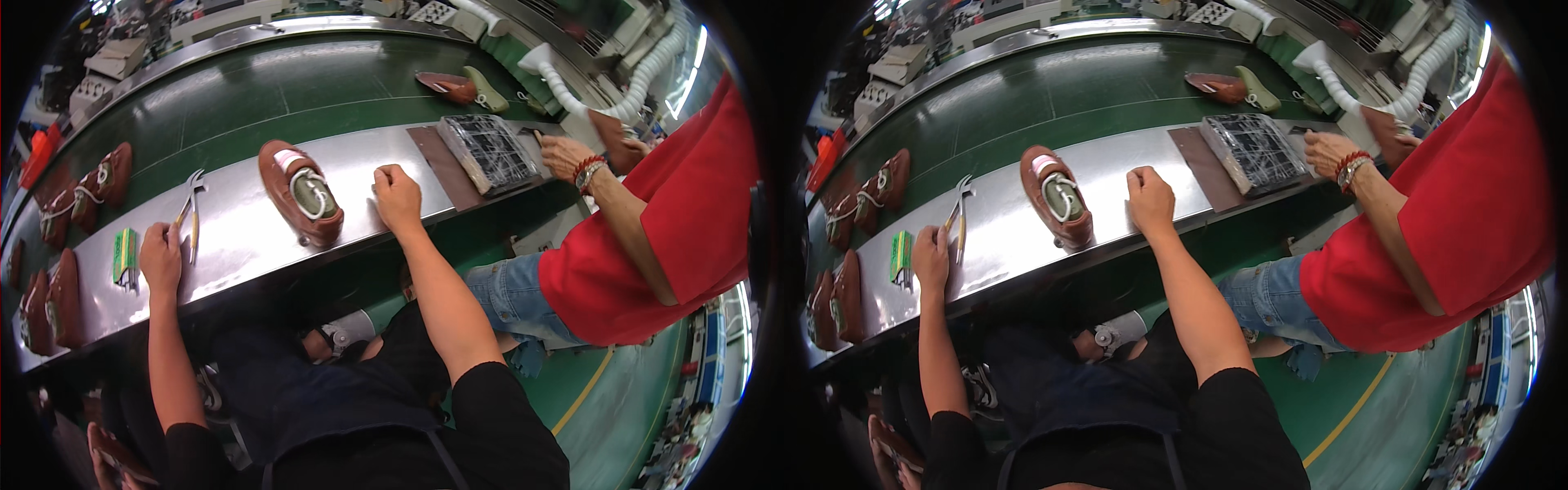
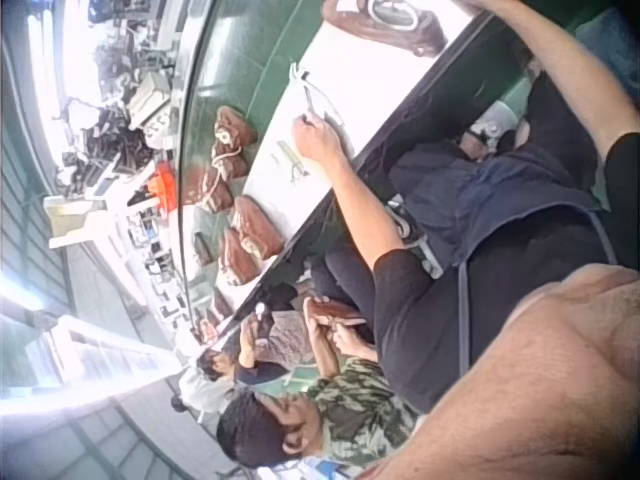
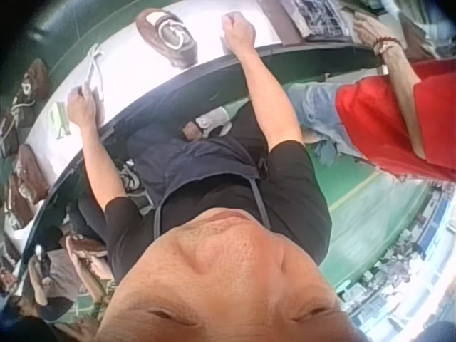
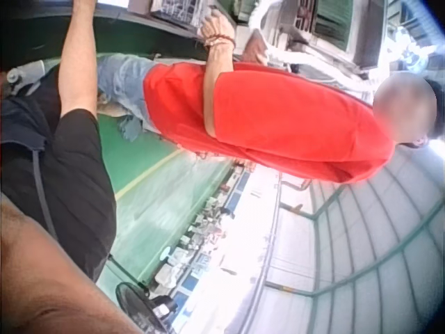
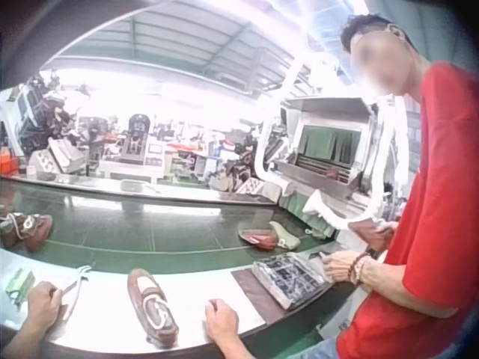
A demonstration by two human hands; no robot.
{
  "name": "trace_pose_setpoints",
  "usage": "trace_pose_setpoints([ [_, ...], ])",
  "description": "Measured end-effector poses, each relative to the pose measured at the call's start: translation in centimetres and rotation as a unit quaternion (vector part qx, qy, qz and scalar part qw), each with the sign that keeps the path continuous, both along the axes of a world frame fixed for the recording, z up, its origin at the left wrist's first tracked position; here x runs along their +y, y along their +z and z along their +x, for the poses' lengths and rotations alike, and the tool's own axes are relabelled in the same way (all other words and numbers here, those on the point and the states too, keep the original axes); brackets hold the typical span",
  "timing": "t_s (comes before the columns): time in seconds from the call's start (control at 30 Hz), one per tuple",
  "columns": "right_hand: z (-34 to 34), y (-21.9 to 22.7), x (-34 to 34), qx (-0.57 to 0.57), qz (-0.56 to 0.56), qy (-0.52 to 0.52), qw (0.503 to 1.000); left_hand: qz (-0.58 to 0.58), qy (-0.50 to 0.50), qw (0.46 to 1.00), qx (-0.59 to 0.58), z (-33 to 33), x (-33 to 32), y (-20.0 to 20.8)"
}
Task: Manually assemble and trim components of leather shoes on a factory production line.
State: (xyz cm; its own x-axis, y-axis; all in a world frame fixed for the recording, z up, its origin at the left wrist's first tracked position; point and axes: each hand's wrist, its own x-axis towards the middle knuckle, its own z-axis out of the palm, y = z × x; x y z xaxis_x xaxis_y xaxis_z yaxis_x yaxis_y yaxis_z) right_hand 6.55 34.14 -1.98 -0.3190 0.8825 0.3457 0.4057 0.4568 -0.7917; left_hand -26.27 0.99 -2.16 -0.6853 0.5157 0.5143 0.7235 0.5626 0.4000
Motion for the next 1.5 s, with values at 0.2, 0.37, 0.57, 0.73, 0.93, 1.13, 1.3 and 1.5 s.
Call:
trace_pose_setpoints([
  [0.2,0.0,0.1,-0.2,-0.004,0.025,0.004,1.0,-0.001,0.016,1.0,-0.025,0.4,-0.1,0.3],
  [0.37,-0.1,0.1,-0.2,0.001,0.045,0.021,0.999,0.002,0.02,1.0,-0.021,0.4,-0.2,0.3],
  [0.57,0.5,0.6,-2.3,-0.089,0.121,0.06,0.987,0.012,0.026,0.999,-0.026,0.5,0.1,0.3],
  [0.73,3.2,2.0,-6.8,-0.039,-0.046,0.163,0.985,0.091,0.003,0.996,-0.016,0.5,-0.4,0.8],
  [0.93,5.8,5.7,-6.4,0.15,0.046,0.046,0.987,0.278,-0.078,0.957,0.0,3.9,-0.8,2.6],
  [1.13,5.0,4.0,1.5,0.252,-0.338,0.195,0.886,0.289,-0.213,0.768,-0.531,14.1,6.4,4.1],
  [1.3,2.2,5.3,-3.5,0.13,-0.28,0.229,0.923,0.274,-0.276,0.704,-0.594,19.3,12.3,3.8],
  [1.5,1.7,4.1,-9.8,0.137,-0.218,0.129,0.958,0.338,-0.124,0.794,-0.489,22.3,15.4,1.7],
])
